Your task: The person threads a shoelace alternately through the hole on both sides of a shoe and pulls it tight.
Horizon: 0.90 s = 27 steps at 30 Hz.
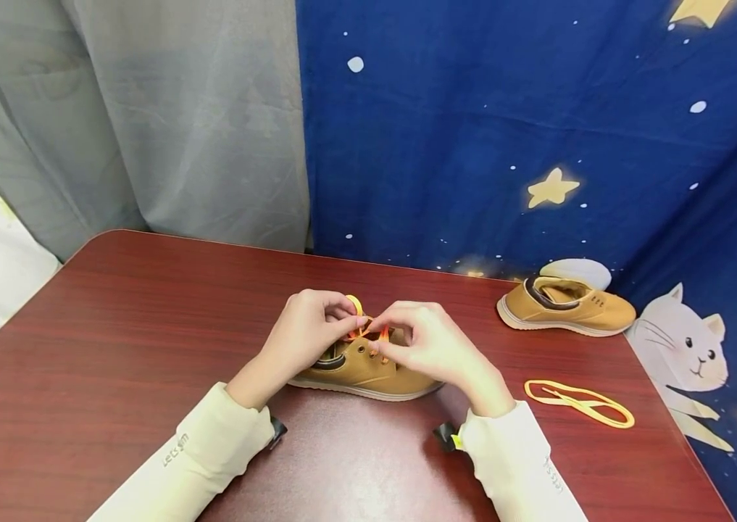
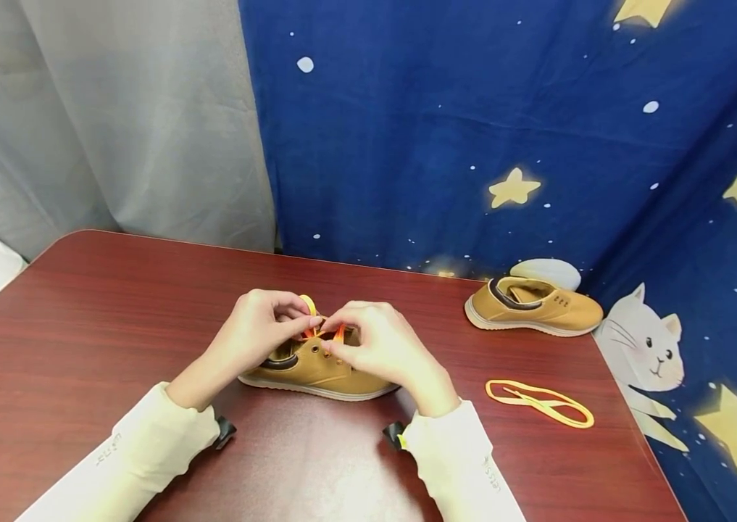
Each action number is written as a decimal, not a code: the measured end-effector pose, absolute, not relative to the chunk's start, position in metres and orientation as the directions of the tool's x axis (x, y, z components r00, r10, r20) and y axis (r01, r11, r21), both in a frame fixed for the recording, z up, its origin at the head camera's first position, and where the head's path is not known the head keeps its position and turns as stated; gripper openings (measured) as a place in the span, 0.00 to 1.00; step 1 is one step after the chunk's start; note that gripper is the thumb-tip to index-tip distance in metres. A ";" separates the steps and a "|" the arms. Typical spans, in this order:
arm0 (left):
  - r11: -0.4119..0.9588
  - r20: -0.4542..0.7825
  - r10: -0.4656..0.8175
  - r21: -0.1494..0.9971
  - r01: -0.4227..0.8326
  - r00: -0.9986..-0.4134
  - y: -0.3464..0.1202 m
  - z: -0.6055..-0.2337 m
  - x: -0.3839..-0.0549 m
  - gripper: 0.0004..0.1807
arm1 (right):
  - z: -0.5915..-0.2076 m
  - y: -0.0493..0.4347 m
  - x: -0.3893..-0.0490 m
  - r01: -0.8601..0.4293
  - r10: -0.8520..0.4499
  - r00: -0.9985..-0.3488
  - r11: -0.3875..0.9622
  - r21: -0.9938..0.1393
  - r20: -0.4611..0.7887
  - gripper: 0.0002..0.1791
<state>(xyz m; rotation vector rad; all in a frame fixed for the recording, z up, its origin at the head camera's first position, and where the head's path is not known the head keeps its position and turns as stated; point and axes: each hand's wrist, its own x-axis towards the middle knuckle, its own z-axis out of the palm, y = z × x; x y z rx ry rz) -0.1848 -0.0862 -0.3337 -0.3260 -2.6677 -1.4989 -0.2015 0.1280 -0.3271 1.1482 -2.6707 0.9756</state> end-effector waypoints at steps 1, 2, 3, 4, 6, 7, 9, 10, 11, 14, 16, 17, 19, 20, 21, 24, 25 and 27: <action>0.508 0.155 0.152 0.835 0.212 -0.976 -0.086 -0.334 -0.185 0.06 | -0.326 0.126 -0.199 -0.682 -0.636 -0.715 0.547 -0.485 0.290 0.09; 0.517 0.151 0.153 0.830 0.210 -0.977 -0.087 -0.334 -0.185 0.06 | -0.326 0.124 -0.198 -0.687 -0.644 -0.714 0.569 -0.452 0.275 0.09; 0.527 0.148 0.155 0.824 0.209 -0.977 -0.087 -0.335 -0.185 0.06 | -0.326 0.123 -0.197 -0.690 -0.651 -0.713 0.586 -0.424 0.260 0.10; 0.539 0.149 0.158 0.815 0.212 -0.976 -0.087 -0.335 -0.185 0.06 | -0.326 0.121 -0.196 -0.691 -0.655 -0.713 0.600 -0.403 0.249 0.10; 0.560 0.152 0.165 0.799 0.219 -0.975 -0.087 -0.335 -0.186 0.05 | -0.327 0.120 -0.196 -0.691 -0.660 -0.714 0.609 -0.389 0.234 0.10; 0.569 0.155 0.170 0.791 0.225 -0.973 -0.087 -0.335 -0.186 0.05 | -0.327 0.120 -0.196 -0.689 -0.660 -0.715 0.609 -0.392 0.230 0.10; 0.588 0.163 0.183 0.772 0.241 -0.969 -0.087 -0.335 -0.186 0.05 | -0.328 0.120 -0.197 -0.685 -0.659 -0.716 0.600 -0.413 0.231 0.09; 0.598 0.165 0.191 0.763 0.248 -0.968 -0.087 -0.335 -0.186 0.04 | -0.329 0.121 -0.197 -0.685 -0.659 -0.714 0.590 -0.427 0.236 0.09; 0.606 0.161 0.198 0.755 0.249 -0.967 -0.087 -0.335 -0.186 0.04 | -0.329 0.122 -0.197 -0.687 -0.660 -0.711 0.578 -0.439 0.244 0.09; 0.624 0.139 0.213 0.743 0.244 -0.967 -0.087 -0.335 -0.186 0.04 | -0.330 0.122 -0.198 -0.695 -0.664 -0.700 0.547 -0.466 0.263 0.08; 0.626 0.120 0.219 0.744 0.233 -0.968 -0.088 -0.335 -0.186 0.04 | -0.331 0.123 -0.198 -0.701 -0.667 -0.693 0.534 -0.472 0.274 0.08; 0.625 0.113 0.224 0.746 0.231 -0.968 -0.088 -0.334 -0.186 0.04 | -0.331 0.123 -0.198 -0.703 -0.668 -0.691 0.532 -0.472 0.277 0.07; 0.624 0.095 0.226 0.750 0.219 -0.969 -0.089 -0.334 -0.185 0.04 | -0.331 0.122 -0.198 -0.704 -0.669 -0.689 0.528 -0.475 0.278 0.08; 0.624 0.088 0.228 0.752 0.215 -0.970 -0.089 -0.334 -0.185 0.04 | -0.331 0.122 -0.198 -0.705 -0.670 -0.688 0.527 -0.475 0.278 0.07; 0.626 0.082 0.234 0.750 0.215 -0.969 -0.089 -0.333 -0.185 0.04 | -0.331 0.122 -0.198 -0.705 -0.671 -0.688 0.526 -0.476 0.278 0.07; 0.631 0.053 0.253 0.748 0.206 -0.966 -0.090 -0.333 -0.186 0.03 | -0.331 0.122 -0.198 -0.702 -0.670 -0.689 0.522 -0.485 0.275 0.07; 0.630 0.042 0.265 0.749 0.206 -0.963 -0.091 -0.333 -0.186 0.03 | -0.330 0.122 -0.198 -0.698 -0.669 -0.692 0.524 -0.488 0.271 0.07; 0.630 0.021 0.290 0.748 0.208 -0.957 -0.092 -0.333 -0.187 0.03 | -0.330 0.122 -0.198 -0.689 -0.664 -0.699 0.528 -0.496 0.265 0.07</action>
